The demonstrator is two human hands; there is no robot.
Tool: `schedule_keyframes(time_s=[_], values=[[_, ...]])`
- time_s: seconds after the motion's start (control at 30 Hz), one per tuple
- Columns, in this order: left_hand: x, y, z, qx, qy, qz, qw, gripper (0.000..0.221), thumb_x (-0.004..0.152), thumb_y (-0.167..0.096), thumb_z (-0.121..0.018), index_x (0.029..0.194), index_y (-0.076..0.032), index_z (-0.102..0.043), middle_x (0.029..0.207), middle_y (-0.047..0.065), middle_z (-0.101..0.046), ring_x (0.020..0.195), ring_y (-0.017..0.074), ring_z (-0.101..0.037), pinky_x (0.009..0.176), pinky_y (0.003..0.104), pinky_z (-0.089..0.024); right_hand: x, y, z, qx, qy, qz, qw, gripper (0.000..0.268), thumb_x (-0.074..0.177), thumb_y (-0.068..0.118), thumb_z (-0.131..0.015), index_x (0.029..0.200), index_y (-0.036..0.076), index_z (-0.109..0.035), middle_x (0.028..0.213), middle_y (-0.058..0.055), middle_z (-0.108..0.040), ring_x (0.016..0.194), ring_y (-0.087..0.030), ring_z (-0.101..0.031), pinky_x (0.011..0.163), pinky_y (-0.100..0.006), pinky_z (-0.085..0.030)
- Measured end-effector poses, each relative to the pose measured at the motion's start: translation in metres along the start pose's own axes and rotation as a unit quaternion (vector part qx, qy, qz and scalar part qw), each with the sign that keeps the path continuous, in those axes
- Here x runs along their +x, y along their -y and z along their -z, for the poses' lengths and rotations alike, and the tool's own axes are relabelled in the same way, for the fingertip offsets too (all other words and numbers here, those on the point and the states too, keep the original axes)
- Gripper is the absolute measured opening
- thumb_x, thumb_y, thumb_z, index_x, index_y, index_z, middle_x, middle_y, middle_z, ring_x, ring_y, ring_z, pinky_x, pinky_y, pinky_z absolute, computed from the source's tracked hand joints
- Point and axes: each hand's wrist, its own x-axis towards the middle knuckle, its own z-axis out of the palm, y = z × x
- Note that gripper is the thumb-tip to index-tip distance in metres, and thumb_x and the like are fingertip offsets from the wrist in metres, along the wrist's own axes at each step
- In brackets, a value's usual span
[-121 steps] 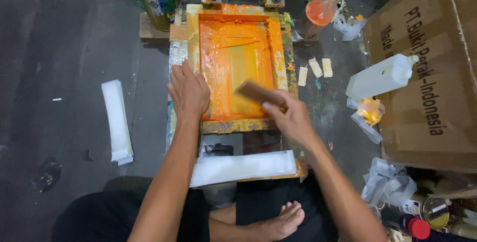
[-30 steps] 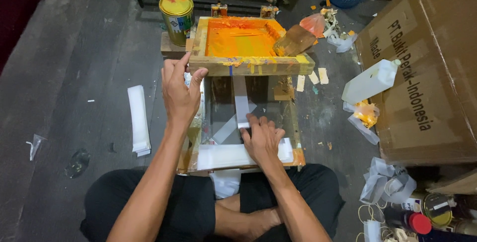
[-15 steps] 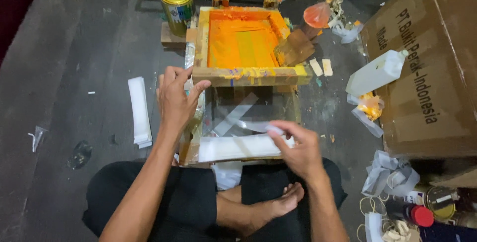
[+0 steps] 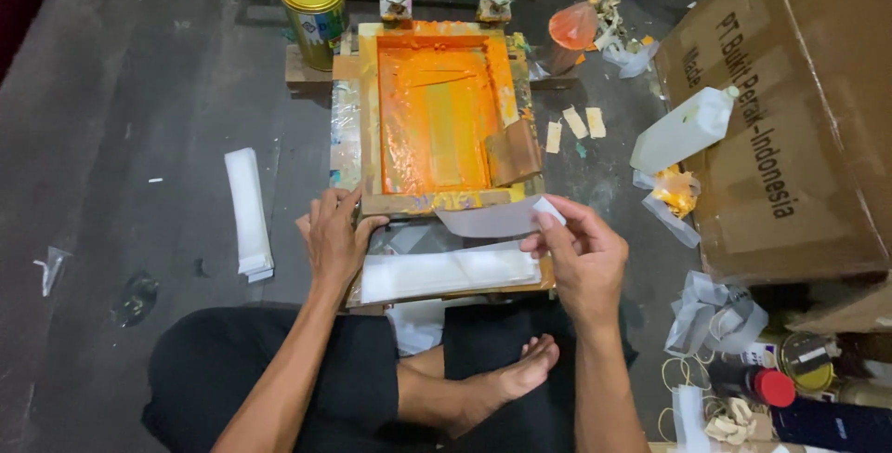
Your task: Manually screen printing orange ink onto white label strips using a squeegee and a screen frame.
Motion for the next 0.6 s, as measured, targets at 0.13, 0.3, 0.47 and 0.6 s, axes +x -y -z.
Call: schedule_keyframes(time_s=[0.13,0.3,0.47,0.6], values=[[-0.003,0.006,-0.005,-0.016,0.018,0.026,0.999,0.058,0.085,-0.046,-0.081,0.132,-0.015,-0.069,0.108,0.001,-0.060,0.105,0.0275,-0.055,0.096,0.049,-0.034,-0.003,-0.008,-0.012,0.056,-0.012,-0.011,0.998,0.028,0.097,0.008,-0.066,0.120,-0.008,-0.067,0.088,-0.024,-0.071,0.065,-0.029,-0.075,0.060,-0.034,-0.064],[-0.009,-0.027,0.037,-0.048,0.022,0.062,0.997,0.035,0.098,-0.047,-0.068,0.111,-0.015,-0.073,0.106,0.006,-0.060,0.098,0.0375,-0.060,0.088,0.054,-0.044,-0.023,0.012,-0.039,0.072,0.004,0.019,0.997,0.031,0.093,0.015,-0.067,0.116,-0.007,-0.068,0.089,-0.025,-0.074,0.076,-0.027,-0.074,0.070,-0.038,-0.063],[-0.022,-0.053,0.064,-0.300,0.216,0.209,0.905,0.066,0.104,-0.057,-0.031,0.117,-0.012,-0.078,0.104,0.016,-0.078,0.104,0.0375,-0.070,0.098,0.052,-0.047,-0.046,0.006,-0.091,0.045,0.134,0.126,0.982,0.020,0.086,0.001,-0.076,0.105,-0.004,-0.074,0.104,-0.023,-0.074,0.098,-0.035,-0.074,0.080,-0.041,-0.064],[-0.021,-0.044,0.068,-0.372,0.061,0.141,0.915,0.024,0.100,-0.022,-0.062,0.099,-0.008,-0.081,0.088,0.009,-0.071,0.088,0.0120,-0.058,0.079,0.035,-0.053,-0.069,-0.015,-0.124,0.058,0.190,0.076,0.977,0.028,0.085,-0.002,-0.078,0.112,-0.005,-0.074,0.119,-0.022,-0.071,0.100,-0.028,-0.074,0.084,-0.035,-0.062]])
